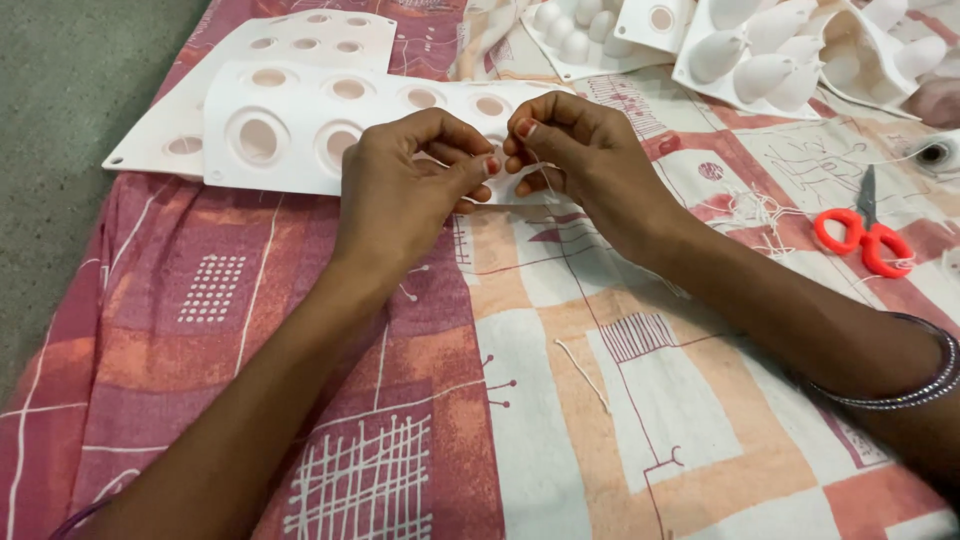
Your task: Preparing wicks for candles by threading them through white silicone molds on a bed.
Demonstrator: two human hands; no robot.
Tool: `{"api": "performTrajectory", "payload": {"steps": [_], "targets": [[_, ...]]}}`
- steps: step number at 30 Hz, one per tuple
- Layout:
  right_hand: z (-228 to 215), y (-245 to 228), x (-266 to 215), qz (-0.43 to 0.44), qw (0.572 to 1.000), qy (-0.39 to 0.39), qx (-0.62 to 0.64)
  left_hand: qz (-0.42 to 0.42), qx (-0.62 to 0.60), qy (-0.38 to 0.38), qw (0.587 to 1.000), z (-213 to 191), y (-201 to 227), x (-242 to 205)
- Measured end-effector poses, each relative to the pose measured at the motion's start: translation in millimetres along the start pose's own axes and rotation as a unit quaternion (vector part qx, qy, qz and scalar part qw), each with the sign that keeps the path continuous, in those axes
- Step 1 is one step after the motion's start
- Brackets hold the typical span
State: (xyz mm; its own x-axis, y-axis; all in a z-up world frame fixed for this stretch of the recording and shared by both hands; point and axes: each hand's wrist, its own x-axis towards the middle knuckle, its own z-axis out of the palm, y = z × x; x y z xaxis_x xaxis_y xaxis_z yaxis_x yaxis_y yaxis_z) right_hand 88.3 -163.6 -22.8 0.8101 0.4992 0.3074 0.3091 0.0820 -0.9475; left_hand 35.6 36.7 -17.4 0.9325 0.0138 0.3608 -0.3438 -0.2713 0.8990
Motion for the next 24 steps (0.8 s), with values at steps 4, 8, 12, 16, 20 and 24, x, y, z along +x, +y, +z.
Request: {"api": "performTrajectory", "payload": {"steps": [4,8,12,16,20,24], "targets": [[4,-5,-4,0.0,1.0,-0.019,0.019,0.035,0.016,-0.004,0.999,0,-1,0],[10,-7,-7,0.003,0.999,-0.03,0.019,0.044,0.02,-0.009,0.999,2,-1,-1],[12,-3,-6,0.003,1.0,-0.025,0.009,0.049,0.017,-0.014,0.999,2,0,-3],[10,-2,-6,0.001,1.0,-0.013,-0.013,0.03,0.039,-0.006,0.999,2,6,-4],[11,-4,-8,0.005,1.0,-0.013,-0.014,0.029,0.044,0.008,0.999,4,-1,-2],[14,-6,-9,0.023,1.0,-0.009,-0.008,0.072,0.026,0.022,0.997,6,-12,1]]}}
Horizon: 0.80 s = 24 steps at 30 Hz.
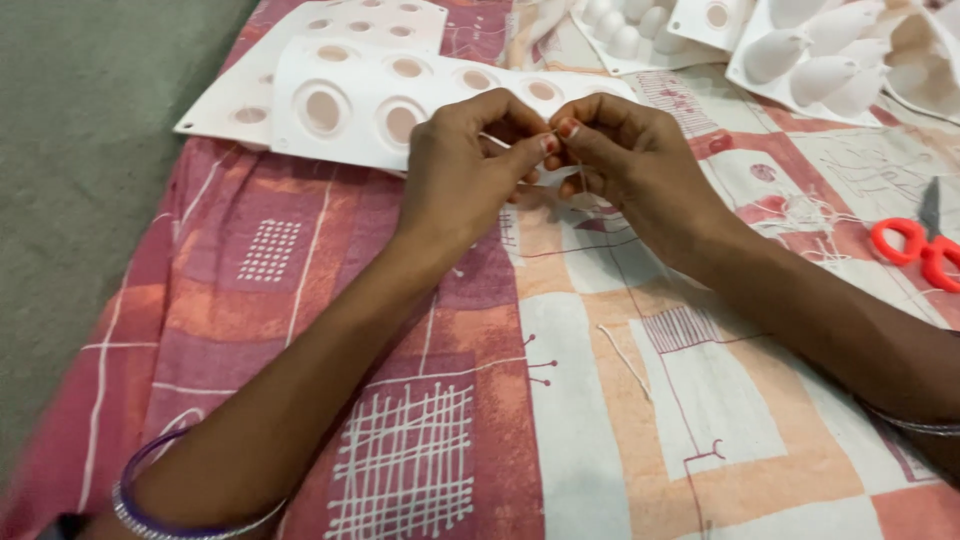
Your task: Preparing wicks for candles by threading them through white silicone molds on a bed.
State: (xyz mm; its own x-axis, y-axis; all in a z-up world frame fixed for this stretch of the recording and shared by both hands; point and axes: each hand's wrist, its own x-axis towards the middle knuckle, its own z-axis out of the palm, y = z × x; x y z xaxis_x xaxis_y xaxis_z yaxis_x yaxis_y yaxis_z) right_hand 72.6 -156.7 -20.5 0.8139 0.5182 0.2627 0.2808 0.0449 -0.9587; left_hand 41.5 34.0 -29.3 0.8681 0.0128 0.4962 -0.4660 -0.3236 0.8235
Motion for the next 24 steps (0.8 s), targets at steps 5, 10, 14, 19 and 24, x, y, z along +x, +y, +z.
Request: {"api": "performTrajectory", "payload": {"steps": [5,10,14,19,24], "targets": [[-1,5,4,0.004,1.0,0.004,0.005,0.011,-0.01,0.002,1.0,-3,2,1],[-2,7,2,-0.003,1.0,0.011,-0.001,0.012,0.022,-0.003,1.0,0,1,2],[-1,6,2,-0.011,1.0,0.008,-0.006,0.02,0.021,0.001,1.0,-2,3,0],[-1,5,1,-0.016,1.0,-0.003,-0.006,0.002,0.036,0.006,0.999,-2,4,-2],[0,5,1,-0.004,1.0,0.003,0.019,-0.006,0.059,0.005,0.998,-4,9,-3]]}}
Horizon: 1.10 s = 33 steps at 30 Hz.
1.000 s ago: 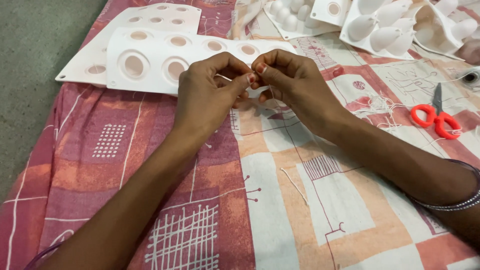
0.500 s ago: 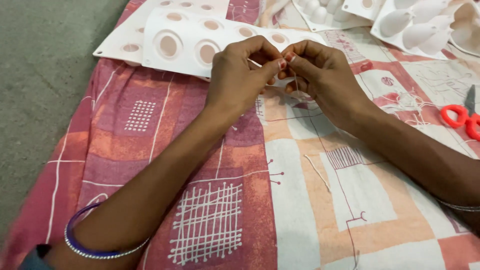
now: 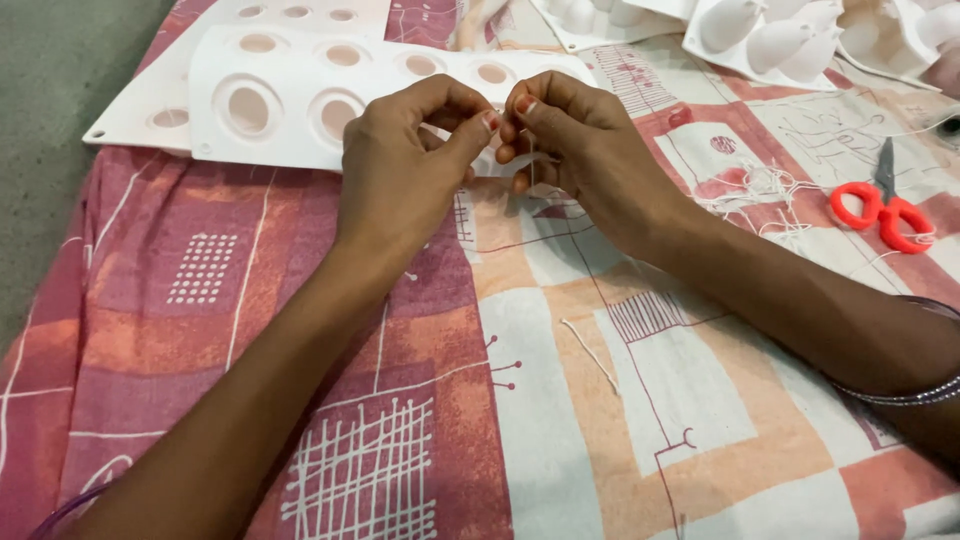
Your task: Preparing wicks for candles by threading them through white silicone molds on a bed.
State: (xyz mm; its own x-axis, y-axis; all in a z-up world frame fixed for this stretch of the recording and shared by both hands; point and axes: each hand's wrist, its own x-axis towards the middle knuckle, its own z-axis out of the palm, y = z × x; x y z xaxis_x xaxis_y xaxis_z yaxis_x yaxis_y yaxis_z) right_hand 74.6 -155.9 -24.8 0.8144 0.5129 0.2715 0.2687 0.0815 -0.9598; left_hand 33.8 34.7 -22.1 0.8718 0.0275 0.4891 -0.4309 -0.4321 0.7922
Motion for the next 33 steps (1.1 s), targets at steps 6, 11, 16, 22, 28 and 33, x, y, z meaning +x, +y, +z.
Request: {"api": "performTrajectory", "payload": {"steps": [6,11,16,22,28,33], "targets": [[6,-2,-3,0.023,1.0,0.0,0.016,-0.005,0.03,0.004,1.0,0,7,-4],[12,-7,-6,0.039,0.999,0.006,0.018,-0.027,0.0,-0.009,1.0,0,10,-5],[9,-1,-7,0.043,0.998,0.005,0.042,-0.075,-0.045,-0.022,0.996,0,16,-6],[12,-4,-9,0.071,0.996,0.039,0.033,-0.106,-0.049,-0.022,0.993,0,21,-7],[12,-8,-12,0.038,0.997,0.067,0.002,-0.119,-0.066,-0.01,0.991,0,21,-8],[16,-17,-15,0.02,0.994,0.11,-0.012,-0.131,-0.162,-0.011,0.978,2,27,-10]]}}
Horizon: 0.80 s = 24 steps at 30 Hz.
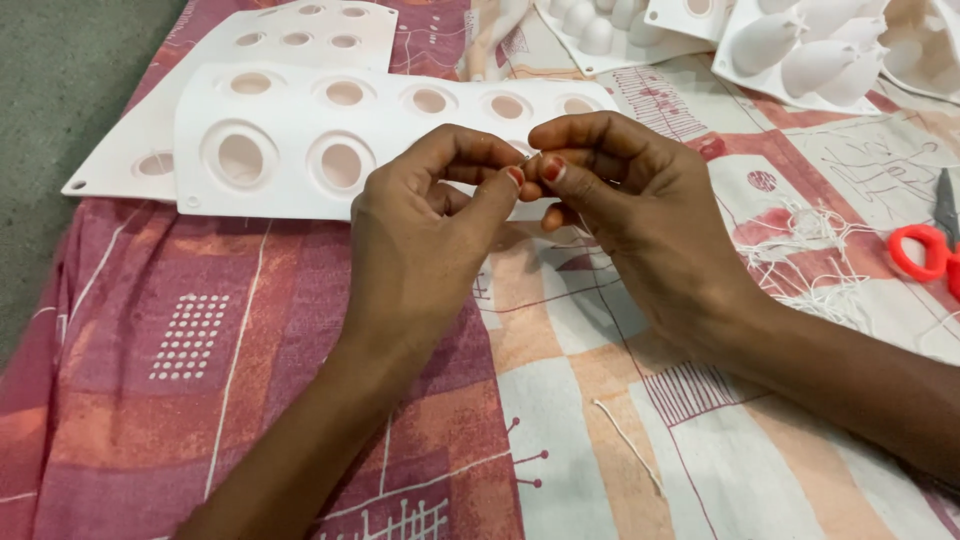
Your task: Preparing wicks for candles by threading them through white silicone molds on a bed.
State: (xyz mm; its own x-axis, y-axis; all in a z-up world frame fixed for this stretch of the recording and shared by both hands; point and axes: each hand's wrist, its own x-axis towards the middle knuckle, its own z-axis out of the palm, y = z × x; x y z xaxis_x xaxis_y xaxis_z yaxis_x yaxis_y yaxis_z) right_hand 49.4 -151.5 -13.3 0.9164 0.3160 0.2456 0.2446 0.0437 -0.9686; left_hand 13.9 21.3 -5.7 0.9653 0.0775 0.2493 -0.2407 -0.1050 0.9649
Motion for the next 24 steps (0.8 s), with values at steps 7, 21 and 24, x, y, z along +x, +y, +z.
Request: {"api": "performTrajectory", "payload": {"steps": [7,21,24], "targets": [[0,-2,2,0.046,0.999,0.016,0.022,0.048,0.012,0.014,0.999,0,-2,0],[5,-15,9,0.195,0.98,0.044,0.012,-0.031,0.033,0.004,0.999,-7,2,4],[2,-7,10,0.193,0.981,0.031,0.014,-0.051,0.006,-0.005,0.999,-8,1,5]]}}
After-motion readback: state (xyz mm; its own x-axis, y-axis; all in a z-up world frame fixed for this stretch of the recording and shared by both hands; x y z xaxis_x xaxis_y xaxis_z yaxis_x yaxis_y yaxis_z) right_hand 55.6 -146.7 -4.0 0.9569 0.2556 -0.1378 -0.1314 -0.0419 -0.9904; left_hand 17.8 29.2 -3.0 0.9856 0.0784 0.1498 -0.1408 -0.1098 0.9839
